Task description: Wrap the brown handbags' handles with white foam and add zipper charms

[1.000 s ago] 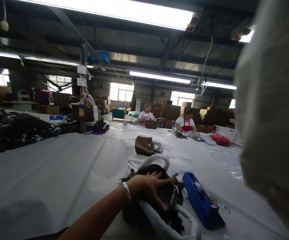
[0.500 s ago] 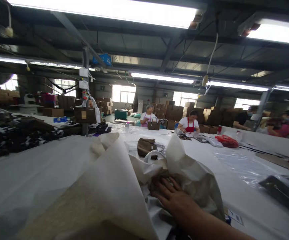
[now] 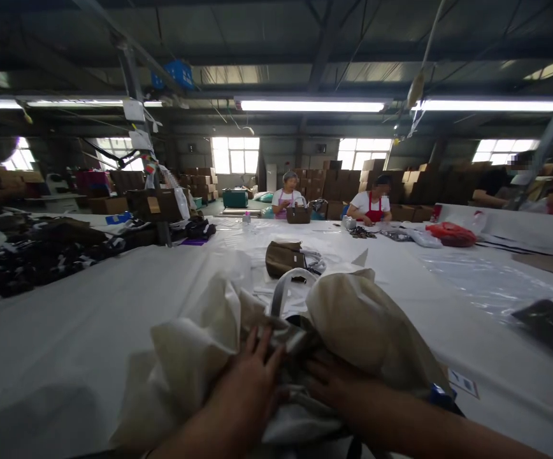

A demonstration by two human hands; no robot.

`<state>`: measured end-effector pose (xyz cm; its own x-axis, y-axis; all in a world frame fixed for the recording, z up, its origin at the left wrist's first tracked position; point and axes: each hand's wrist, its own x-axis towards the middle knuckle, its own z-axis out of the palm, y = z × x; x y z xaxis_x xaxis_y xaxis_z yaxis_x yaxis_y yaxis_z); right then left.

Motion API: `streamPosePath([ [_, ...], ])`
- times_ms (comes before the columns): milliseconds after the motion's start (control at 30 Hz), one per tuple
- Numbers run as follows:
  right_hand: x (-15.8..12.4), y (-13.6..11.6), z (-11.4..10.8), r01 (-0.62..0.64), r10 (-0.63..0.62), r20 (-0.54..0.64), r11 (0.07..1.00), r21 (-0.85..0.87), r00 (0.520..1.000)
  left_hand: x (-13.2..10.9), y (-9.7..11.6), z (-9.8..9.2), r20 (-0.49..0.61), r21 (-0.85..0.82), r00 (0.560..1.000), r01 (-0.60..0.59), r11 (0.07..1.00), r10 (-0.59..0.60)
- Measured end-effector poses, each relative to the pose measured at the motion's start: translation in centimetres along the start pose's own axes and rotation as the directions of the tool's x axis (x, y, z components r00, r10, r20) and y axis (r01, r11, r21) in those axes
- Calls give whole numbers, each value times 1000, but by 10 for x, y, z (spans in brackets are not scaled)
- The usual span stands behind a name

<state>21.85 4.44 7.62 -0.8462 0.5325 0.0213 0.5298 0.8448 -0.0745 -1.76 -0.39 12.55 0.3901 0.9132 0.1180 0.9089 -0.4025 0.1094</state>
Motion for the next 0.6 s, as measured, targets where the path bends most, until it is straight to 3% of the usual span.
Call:
streamPosePath([
  [100, 0, -1, -23, -11, -10, 137, 988, 154, 990, -10, -9, 8, 246, 51, 966, 64, 997, -75],
  [200, 8, -2, -26, -86, 62, 147, 983, 162, 987, -16, -10, -14, 318, 80, 948, 2, 997, -28],
  [233, 11, -1, -22, -108, 88, 139, 983, 148, 986, -13, -11, -26, 277, 80, 961, -23, 997, 0],
  [300, 17, 0, -13, -137, 127, 108, 986, 98, 986, 3, -14, -49, 74, 84, 996, -64, 994, 58],
  [367, 20, 3, -6, -137, 133, 59, 989, 60, 989, 25, -21, -57, -160, 126, 982, -81, 989, 100],
  [433, 20, 7, -4, -131, 129, 33, 989, 72, 991, 41, -30, -48, -206, 181, 976, -30, 983, 68],
  [500, 18, 13, -3, -145, 140, 54, 982, 122, 989, 43, -37, -28, -67, 213, 997, 55, 976, -42],
  [600, 15, 22, 1, -184, 175, 75, 972, 143, 982, 18, -34, 2, 157, 230, 981, 79, 970, -117],
])
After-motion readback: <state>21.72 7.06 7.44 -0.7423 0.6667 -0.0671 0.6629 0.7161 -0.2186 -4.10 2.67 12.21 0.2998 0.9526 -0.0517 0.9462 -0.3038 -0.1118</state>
